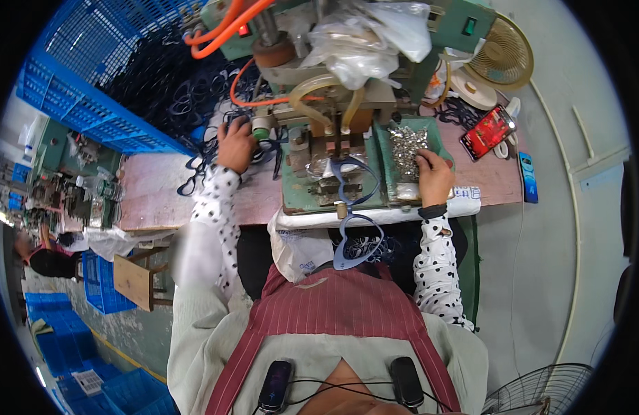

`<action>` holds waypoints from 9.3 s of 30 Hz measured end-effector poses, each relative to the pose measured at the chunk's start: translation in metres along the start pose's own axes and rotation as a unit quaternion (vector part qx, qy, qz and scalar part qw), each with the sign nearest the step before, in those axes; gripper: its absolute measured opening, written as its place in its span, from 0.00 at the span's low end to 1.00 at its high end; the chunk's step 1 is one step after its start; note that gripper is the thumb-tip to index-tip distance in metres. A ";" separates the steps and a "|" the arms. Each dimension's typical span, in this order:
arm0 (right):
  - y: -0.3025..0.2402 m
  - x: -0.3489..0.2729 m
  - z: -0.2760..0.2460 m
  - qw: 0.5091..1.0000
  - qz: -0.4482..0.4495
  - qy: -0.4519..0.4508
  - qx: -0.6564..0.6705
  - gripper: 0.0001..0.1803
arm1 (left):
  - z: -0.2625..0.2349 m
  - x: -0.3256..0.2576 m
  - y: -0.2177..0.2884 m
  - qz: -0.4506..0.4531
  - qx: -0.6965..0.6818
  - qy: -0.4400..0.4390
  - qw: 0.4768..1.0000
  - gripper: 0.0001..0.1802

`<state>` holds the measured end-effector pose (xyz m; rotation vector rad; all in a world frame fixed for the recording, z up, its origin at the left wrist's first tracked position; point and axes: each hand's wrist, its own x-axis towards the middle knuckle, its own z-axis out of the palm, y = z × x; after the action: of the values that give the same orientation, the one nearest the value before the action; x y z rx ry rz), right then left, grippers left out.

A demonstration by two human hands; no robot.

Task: The person repeatedly picks up dark blue fabric loops and small metal fasteners, places them into a press machine, and secures the fasteners onto the loops. The finished pieces are set aside on the work surface.

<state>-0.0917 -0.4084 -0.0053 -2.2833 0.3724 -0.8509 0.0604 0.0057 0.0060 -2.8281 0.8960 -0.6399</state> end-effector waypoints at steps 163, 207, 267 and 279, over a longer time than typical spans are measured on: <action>-0.020 0.007 -0.005 0.991 0.023 -0.028 0.132 0.08 | -0.017 -0.090 -0.012 0.219 -0.021 -0.148 0.964 0.10; -0.150 -0.007 -0.002 0.886 0.051 -0.149 0.435 0.25 | -0.157 -0.002 0.136 0.231 -0.567 0.274 0.741 0.16; -0.086 0.011 -0.020 0.940 0.042 -0.146 0.305 0.09 | -0.088 -0.022 0.176 -0.031 -0.900 -0.301 0.313 0.31; -0.144 0.000 -0.025 0.913 0.056 -0.232 0.332 0.21 | -0.076 -0.021 0.181 0.004 -0.908 -0.328 0.260 0.23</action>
<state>-0.1038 -0.3139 0.1058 -1.7185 -0.0128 -0.2808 -0.0826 -0.1291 0.0264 0.7890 -0.5585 -1.1405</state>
